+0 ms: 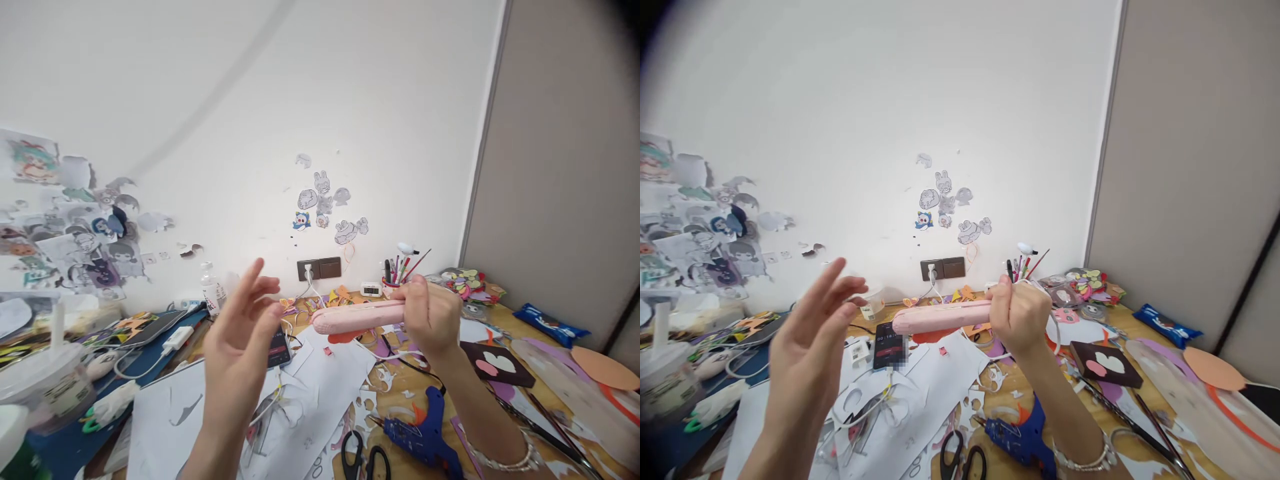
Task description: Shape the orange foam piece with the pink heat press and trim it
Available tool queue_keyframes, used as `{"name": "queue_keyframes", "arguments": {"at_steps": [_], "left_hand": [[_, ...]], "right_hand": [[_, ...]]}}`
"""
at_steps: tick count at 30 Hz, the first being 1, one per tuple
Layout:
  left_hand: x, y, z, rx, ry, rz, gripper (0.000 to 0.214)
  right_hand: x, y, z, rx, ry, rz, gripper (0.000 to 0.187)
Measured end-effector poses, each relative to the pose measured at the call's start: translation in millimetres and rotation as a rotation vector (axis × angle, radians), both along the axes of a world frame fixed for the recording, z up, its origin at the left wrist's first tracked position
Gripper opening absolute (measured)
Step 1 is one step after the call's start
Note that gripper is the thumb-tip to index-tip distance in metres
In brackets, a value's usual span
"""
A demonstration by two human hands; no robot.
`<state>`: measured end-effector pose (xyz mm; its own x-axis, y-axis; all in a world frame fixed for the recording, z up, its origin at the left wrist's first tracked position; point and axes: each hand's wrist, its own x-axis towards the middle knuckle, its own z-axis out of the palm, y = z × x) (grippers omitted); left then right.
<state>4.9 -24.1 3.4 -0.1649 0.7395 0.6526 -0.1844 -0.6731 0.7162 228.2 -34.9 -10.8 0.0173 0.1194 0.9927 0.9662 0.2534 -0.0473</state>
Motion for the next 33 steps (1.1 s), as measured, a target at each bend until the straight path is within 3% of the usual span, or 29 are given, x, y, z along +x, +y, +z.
{"name": "queue_keyframes", "arguments": {"at_steps": [5, 9, 15, 25, 33], "left_hand": [[-14, 6, 4.7, 0.119, -0.201, 0.152, 0.027], [-17, 7, 4.6, 0.174, -0.234, 0.071, 0.027], [-10, 0, 7.5, 0.122, -0.096, -0.059, 0.014], [-14, -3, 6.0, 0.076, -0.044, -0.038, 0.016], [-13, -2, 3.8, 0.08, -0.05, -0.327, 0.015]], "right_hand": [[-3, 0, 0.3, -0.037, 0.008, 0.035, 0.048], [-8, -1, 0.6, -0.063, -0.007, 0.059, 0.048], [-7, 1, 0.0, -0.062, -0.014, 0.057, 0.047], [-6, 1, -0.8, -0.084, -0.001, 0.063, 0.048], [-3, -1, 1.3, -0.069, 0.014, 0.055, 0.049]]}}
